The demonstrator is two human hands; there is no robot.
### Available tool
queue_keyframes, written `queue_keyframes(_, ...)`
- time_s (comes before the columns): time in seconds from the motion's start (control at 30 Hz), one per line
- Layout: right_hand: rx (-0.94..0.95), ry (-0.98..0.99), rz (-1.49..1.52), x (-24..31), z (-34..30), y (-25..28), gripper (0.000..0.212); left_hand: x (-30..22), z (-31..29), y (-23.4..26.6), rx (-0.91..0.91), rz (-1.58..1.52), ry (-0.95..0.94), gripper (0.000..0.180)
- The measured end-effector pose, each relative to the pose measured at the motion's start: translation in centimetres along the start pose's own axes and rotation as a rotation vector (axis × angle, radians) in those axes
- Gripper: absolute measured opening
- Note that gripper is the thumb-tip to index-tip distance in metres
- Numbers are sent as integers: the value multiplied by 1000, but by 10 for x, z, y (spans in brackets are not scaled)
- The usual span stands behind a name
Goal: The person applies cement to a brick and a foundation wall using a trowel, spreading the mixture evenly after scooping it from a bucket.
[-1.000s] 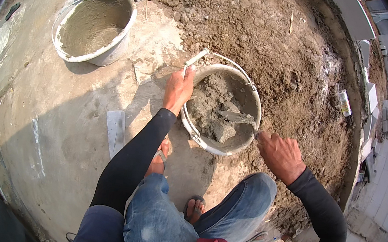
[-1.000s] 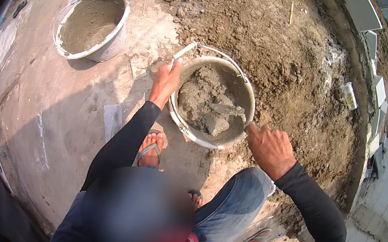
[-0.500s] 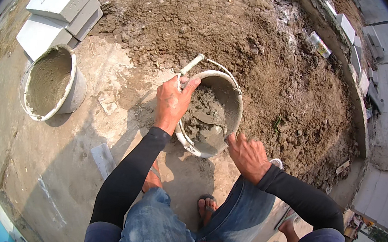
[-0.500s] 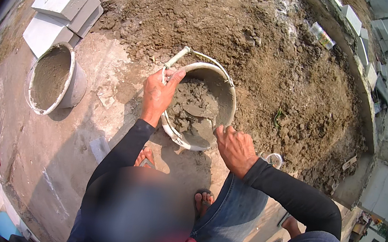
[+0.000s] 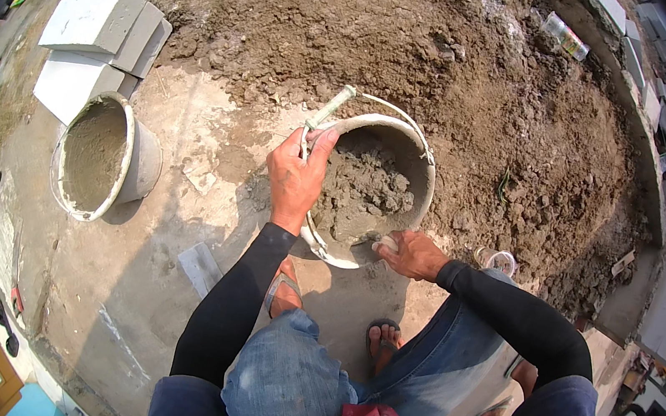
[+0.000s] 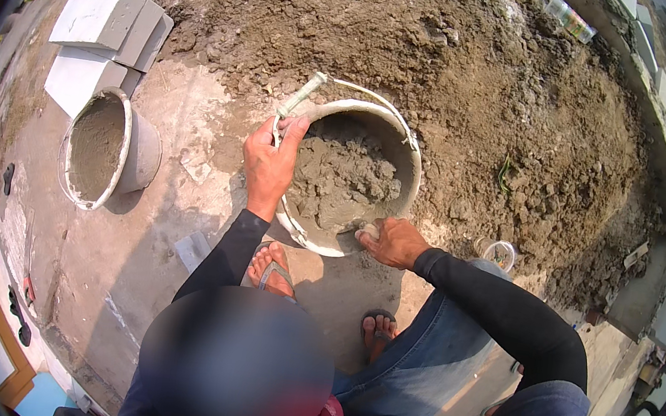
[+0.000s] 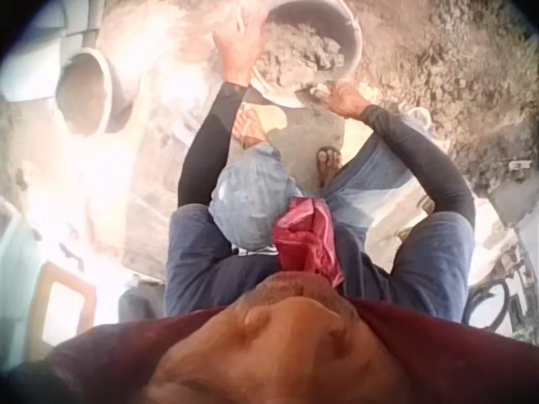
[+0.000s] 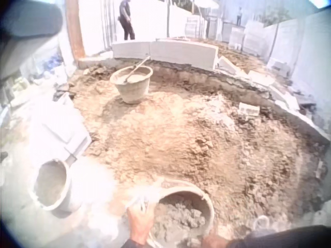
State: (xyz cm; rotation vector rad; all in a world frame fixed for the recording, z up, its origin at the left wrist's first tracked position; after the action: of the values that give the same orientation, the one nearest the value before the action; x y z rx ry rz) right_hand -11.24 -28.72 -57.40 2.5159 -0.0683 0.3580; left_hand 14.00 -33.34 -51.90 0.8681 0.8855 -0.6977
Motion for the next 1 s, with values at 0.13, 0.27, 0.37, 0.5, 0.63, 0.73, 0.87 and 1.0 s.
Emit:
queue_keyframes(0.13, 117, -34, 301, 10, -22, -16, 59, 3, -10, 10, -23, -27, 119, 30)
queue_keyframes(0.27, 441, -213, 689, 60, -34, 6, 52, 8, -15, 20, -20, -44, 179, 32)
queue_keyframes(0.37, 563, -247, 1005, 77, 6, -11, 44, 9, -19, 12, -34, -96, 152, 31)
queue_keyframes(0.5, 704, -345, 1272, 69, -16, 8, 45, 11, -16, 13, -7, -89, 163, 31)
queue_keyframes(0.63, 884, -346, 1539, 48, -35, 22, 44, 19, -9, 20, 0, -75, 164, 30)
queue_keyframes(0.73, 894, -282, 1460, 24, -61, 42, 44, 18, -3, 15, -23, -60, 152, 30)
queue_keyframes(0.87, -167, 107, 200, 14, -95, 108, 36, 18, 4, 13, -1, -95, 152, 28)
queue_keyframes(1.0, -631, 107, -345, 24, -72, 121, 28, 11, 2, 0, 11, -96, 168, 28)
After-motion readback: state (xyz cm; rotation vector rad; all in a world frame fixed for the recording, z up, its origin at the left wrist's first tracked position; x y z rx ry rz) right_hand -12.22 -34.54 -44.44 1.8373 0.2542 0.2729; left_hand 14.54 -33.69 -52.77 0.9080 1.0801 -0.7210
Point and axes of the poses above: each hand's wrist, its own z-axis towards the middle knuckle, its own y-axis out of the back of the hand, x = y × z, the point moved 4 cm from there along z, towards the middle knuckle, and after that the axes turned 14 degrees about -y, right-handed, at the moved point
